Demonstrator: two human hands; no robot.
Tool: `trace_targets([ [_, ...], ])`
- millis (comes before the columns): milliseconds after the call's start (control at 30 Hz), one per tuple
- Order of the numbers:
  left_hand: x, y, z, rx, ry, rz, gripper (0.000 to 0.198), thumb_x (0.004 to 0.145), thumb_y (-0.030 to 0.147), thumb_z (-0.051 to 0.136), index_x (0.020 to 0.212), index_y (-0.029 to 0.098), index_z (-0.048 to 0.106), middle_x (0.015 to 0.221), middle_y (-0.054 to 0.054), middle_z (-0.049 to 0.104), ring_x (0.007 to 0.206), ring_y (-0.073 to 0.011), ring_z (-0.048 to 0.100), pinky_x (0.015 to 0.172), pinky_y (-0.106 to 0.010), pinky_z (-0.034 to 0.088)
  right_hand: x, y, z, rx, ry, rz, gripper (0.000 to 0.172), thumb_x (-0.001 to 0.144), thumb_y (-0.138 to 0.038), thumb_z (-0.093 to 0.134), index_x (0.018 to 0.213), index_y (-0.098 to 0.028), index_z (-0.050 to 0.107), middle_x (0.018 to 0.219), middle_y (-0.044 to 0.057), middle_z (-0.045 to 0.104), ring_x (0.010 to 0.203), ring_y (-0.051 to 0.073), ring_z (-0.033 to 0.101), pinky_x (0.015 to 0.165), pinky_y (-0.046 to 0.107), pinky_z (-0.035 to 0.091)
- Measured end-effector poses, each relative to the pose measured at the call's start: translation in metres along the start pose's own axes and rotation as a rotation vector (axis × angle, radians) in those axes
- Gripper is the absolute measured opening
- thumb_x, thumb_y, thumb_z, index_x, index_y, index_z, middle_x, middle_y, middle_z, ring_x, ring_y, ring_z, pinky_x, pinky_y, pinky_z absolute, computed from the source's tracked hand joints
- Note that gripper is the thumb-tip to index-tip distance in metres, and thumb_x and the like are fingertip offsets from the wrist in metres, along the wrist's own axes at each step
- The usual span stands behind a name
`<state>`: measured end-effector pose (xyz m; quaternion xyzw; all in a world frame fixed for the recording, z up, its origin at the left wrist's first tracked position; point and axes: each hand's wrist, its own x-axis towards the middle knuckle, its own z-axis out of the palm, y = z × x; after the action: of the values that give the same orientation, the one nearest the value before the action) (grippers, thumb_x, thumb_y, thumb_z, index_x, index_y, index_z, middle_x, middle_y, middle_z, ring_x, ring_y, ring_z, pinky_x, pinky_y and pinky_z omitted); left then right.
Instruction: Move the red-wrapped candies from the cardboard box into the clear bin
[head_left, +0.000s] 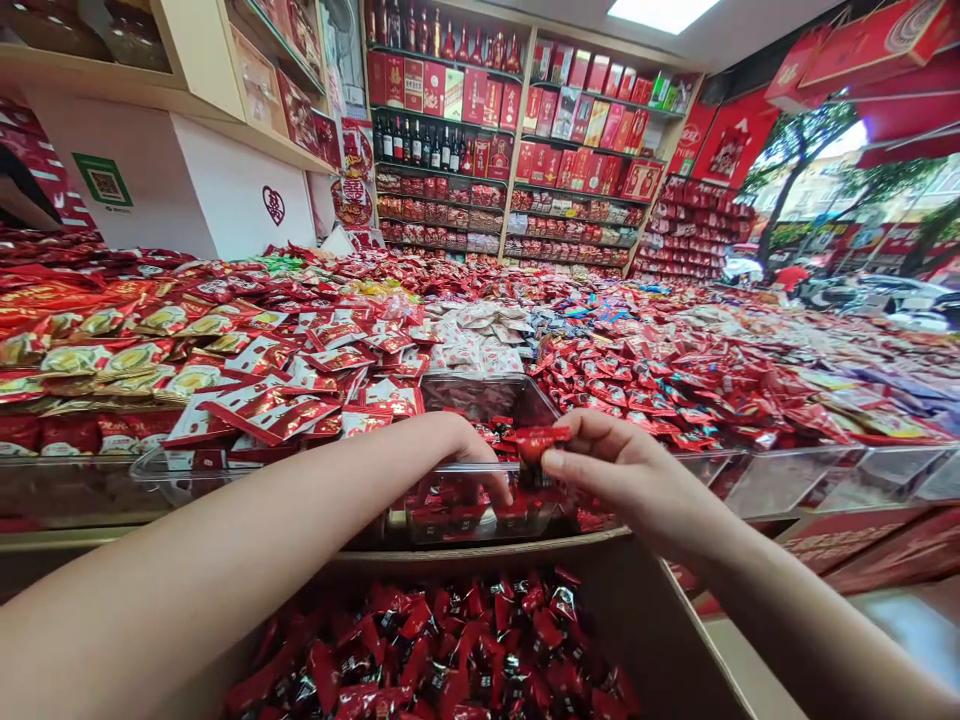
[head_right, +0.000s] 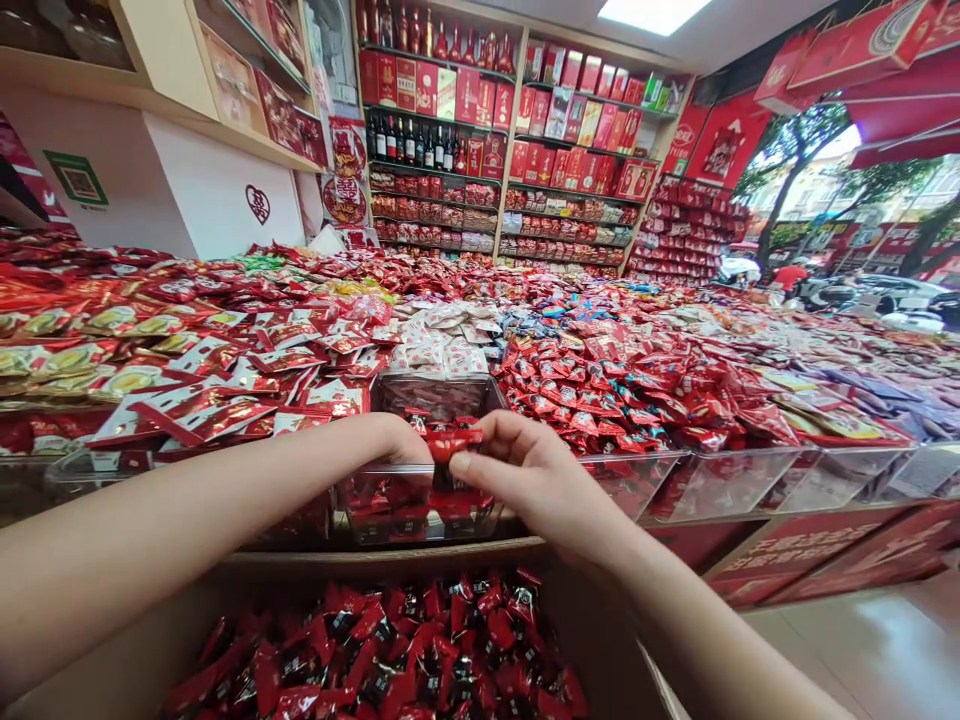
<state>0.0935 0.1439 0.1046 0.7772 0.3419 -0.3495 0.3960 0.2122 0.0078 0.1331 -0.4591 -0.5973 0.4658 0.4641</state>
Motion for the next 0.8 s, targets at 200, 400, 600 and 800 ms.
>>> trace_targets([
  [200,0.003,-0.002,-0.003,-0.100,-0.129,-0.153,0.034,0.050,0.050,0.056,0.068,0.021,0.060,0.055,-0.004,0.061,0.054,-0.0238,0.057,0.049,-0.036,0.048,0.054,-0.003,-0.023,-0.639,0.110,-0.079,0.013,0.062,-0.028,0.053,0.068,-0.017,0.049,0.057,-0.003,0.050,0.049,0.008,0.043,0.044,0.019,0.032],
  [400,0.006,-0.005,-0.005,-0.135,-0.115,-0.169,0.036,0.050,0.049,0.057,0.073,0.021,0.060,0.056,-0.004,0.062,0.054,-0.0226,0.057,0.050,-0.034,0.047,0.091,0.017,-0.019,-1.013,-0.032,0.037,0.011,0.059,-0.026,0.053,0.066,-0.017,0.053,0.058,-0.001,0.053,0.051,0.009,0.045,0.045,0.019,0.031],
  [600,0.002,-0.001,-0.002,-0.140,-0.118,-0.176,0.036,0.051,0.049,0.057,0.074,0.022,0.059,0.057,-0.003,0.062,0.055,-0.0230,0.056,0.050,-0.035,0.047,0.097,0.013,-0.017,-1.233,-0.035,0.102,0.016,0.066,-0.026,0.044,0.076,-0.016,0.051,0.067,0.003,0.056,0.054,0.011,0.047,0.045,0.019,0.031],
  [800,0.000,0.004,0.000,-0.114,-0.113,-0.175,0.034,0.051,0.048,0.057,0.072,0.021,0.059,0.048,-0.001,0.057,0.055,-0.0227,0.055,0.053,-0.038,0.046,0.099,0.013,-0.023,-1.347,-0.151,-0.052,0.024,0.066,-0.024,0.047,0.090,-0.017,0.047,0.087,0.005,0.056,0.073,0.014,0.050,0.057,0.020,0.034],
])
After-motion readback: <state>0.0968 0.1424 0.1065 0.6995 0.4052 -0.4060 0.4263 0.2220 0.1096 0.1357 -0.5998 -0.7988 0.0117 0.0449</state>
